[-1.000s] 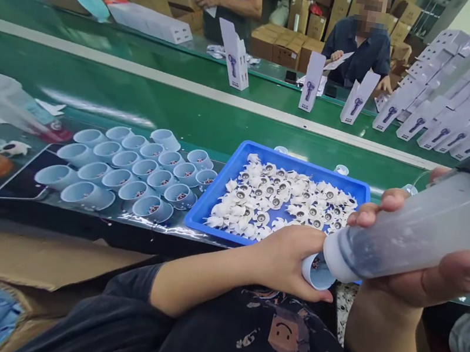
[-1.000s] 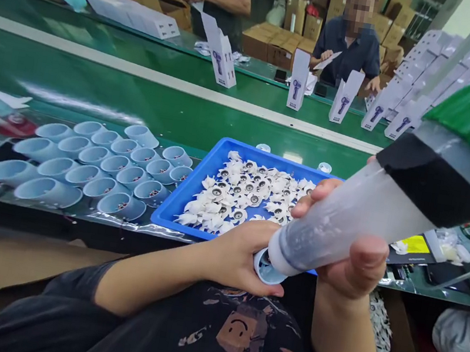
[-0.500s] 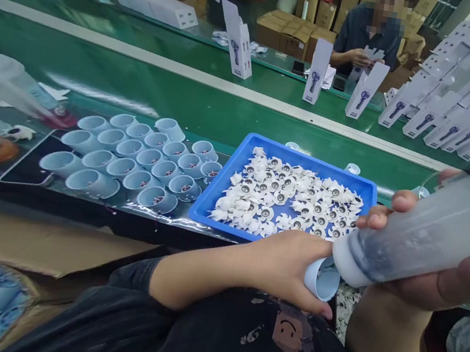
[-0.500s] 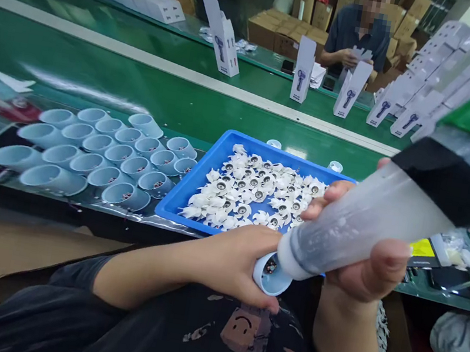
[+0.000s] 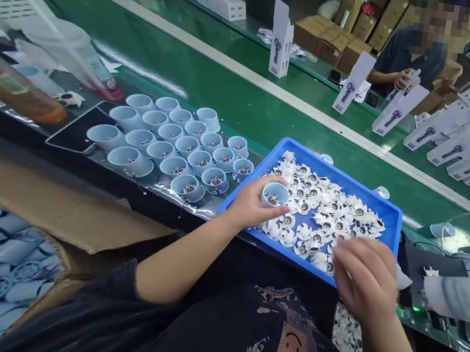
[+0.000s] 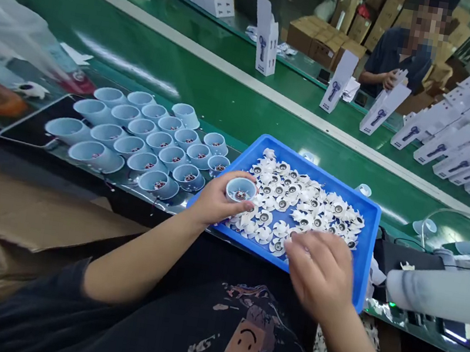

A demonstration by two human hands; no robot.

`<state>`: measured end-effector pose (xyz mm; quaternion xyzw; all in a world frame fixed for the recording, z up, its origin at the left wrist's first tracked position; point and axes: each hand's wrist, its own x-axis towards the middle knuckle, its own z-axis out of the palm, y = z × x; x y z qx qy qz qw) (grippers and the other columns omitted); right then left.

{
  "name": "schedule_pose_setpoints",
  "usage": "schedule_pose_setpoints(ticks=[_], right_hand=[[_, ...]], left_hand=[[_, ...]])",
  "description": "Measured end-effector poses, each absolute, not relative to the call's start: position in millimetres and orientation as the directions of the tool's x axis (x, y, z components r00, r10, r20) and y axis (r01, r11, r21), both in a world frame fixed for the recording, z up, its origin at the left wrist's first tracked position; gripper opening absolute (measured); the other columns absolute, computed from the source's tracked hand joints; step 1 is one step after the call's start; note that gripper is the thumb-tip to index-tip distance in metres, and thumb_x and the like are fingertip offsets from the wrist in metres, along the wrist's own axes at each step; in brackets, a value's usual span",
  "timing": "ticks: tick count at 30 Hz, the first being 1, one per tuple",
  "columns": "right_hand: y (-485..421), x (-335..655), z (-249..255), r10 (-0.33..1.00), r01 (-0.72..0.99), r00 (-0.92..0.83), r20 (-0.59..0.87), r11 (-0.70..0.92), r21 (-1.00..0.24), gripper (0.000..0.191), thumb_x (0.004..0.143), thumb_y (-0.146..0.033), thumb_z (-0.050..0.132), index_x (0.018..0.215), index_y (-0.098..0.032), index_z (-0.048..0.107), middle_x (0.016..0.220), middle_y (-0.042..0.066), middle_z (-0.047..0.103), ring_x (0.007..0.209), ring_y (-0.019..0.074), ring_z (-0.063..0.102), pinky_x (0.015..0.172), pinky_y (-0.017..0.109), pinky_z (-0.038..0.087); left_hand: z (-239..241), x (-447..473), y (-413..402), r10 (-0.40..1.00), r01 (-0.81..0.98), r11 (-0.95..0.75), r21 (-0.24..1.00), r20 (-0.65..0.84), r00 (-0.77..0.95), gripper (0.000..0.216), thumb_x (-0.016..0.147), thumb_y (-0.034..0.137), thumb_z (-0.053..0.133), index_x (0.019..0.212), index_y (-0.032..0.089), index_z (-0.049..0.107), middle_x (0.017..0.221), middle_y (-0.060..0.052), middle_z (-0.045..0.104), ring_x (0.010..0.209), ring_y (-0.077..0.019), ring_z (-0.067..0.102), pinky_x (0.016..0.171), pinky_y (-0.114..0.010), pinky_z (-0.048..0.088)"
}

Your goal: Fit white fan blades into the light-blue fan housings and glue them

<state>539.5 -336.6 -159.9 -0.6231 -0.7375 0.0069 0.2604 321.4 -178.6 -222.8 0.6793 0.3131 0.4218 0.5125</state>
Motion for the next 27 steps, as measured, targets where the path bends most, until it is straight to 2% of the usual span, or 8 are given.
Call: schedule_pose_setpoints(ticks=[3,7,11,15,18,21,24,27], right_hand=[[-283,537,-184,0.987,0.981,-0.153,0.043,0.157,-0.118,0.01,0.097,-0.022,0.06,0.101,-0.014,0.065,0.101,0.006,0.064,0.097,0.0207,0.061,0.091,0.043,0.051],[-237,545,-197,0.95,0.985,-0.109,-0.294,0.144,0.098,0.011,0.096,-0.024,0.062,0.098,-0.013,0.064,0.099,0.005,0.063,0.09,0.0181,0.062,0.082,0.037,0.055],[-228,546,-191,0.892,0.968,-0.096,-0.443,0.186,0.165,0.018,0.097,-0.029,0.061,0.108,-0.014,0.062,0.111,0.007,0.06,0.097,0.0195,0.061,0.085,0.038,0.055],[-224,540,-189,0.876,0.978,-0.053,-0.48,0.142,0.15,0.02,0.098,-0.03,0.061,0.111,-0.015,0.061,0.113,0.007,0.06,0.097,0.0196,0.061,0.086,0.039,0.055],[-220,536,-192,0.895,0.993,-0.041,-0.444,0.085,0.081,0.02,0.097,-0.03,0.061,0.109,-0.014,0.062,0.112,0.007,0.061,0.1,0.0207,0.061,0.089,0.041,0.053],[-226,534,-190,0.94,0.997,-0.038,-0.339,0.014,-0.072,0.021,0.097,-0.032,0.062,0.107,-0.013,0.062,0.11,0.007,0.061,0.101,0.0218,0.06,0.092,0.044,0.051],[-250,532,-181,0.979,0.942,-0.063,-0.193,-0.005,-0.335,0.026,0.097,-0.037,0.058,0.109,-0.014,0.06,0.107,0.008,0.061,0.093,0.0202,0.061,0.086,0.041,0.052],[-285,525,-176,0.995,0.779,-0.084,-0.059,0.029,-0.626,0.038,0.101,-0.047,0.036,0.116,-0.017,0.052,0.095,0.008,0.062,0.076,0.0175,0.062,0.071,0.034,0.055]], left_hand=[[-215,322,-181,0.852,0.059,-0.317,0.947,0.257,0.457,0.05,0.064,0.048,0.076,0.102,0.019,0.063,0.109,-0.008,0.067,0.098,-0.0266,0.064,0.088,-0.039,0.05],[-214,320,-180,0.844,0.074,-0.294,0.953,0.222,0.488,0.049,0.065,0.047,0.076,0.103,0.019,0.062,0.109,-0.007,0.067,0.096,-0.0257,0.064,0.089,-0.04,0.05],[-216,320,-178,0.827,0.093,-0.25,0.964,0.163,0.539,0.05,0.064,0.045,0.078,0.105,0.02,0.063,0.104,-0.005,0.067,0.088,-0.0232,0.064,0.084,-0.038,0.05],[-215,321,-178,0.811,0.096,-0.216,0.972,0.124,0.572,0.053,0.064,0.046,0.078,0.107,0.02,0.063,0.098,-0.004,0.066,0.081,-0.0213,0.062,0.077,-0.035,0.05],[-215,323,-178,0.796,0.1,-0.223,0.97,0.122,0.593,0.052,0.063,0.046,0.079,0.106,0.02,0.063,0.1,-0.004,0.066,0.086,-0.0227,0.062,0.079,-0.036,0.05],[-219,323,-177,0.796,0.087,-0.215,0.973,0.123,0.593,0.052,0.063,0.046,0.079,0.105,0.02,0.062,0.097,-0.004,0.065,0.087,-0.0235,0.062,0.079,-0.035,0.05],[-225,321,-177,0.844,0.015,-0.203,0.979,0.167,0.509,0.056,0.065,0.05,0.076,0.108,0.02,0.058,0.095,-0.004,0.063,0.084,-0.0218,0.061,0.078,-0.034,0.049],[-227,316,-182,0.845,-0.076,-0.233,0.969,0.241,0.477,0.062,0.066,0.049,0.074,0.115,0.019,0.05,0.098,-0.006,0.061,0.084,-0.0205,0.06,0.078,-0.033,0.049]])
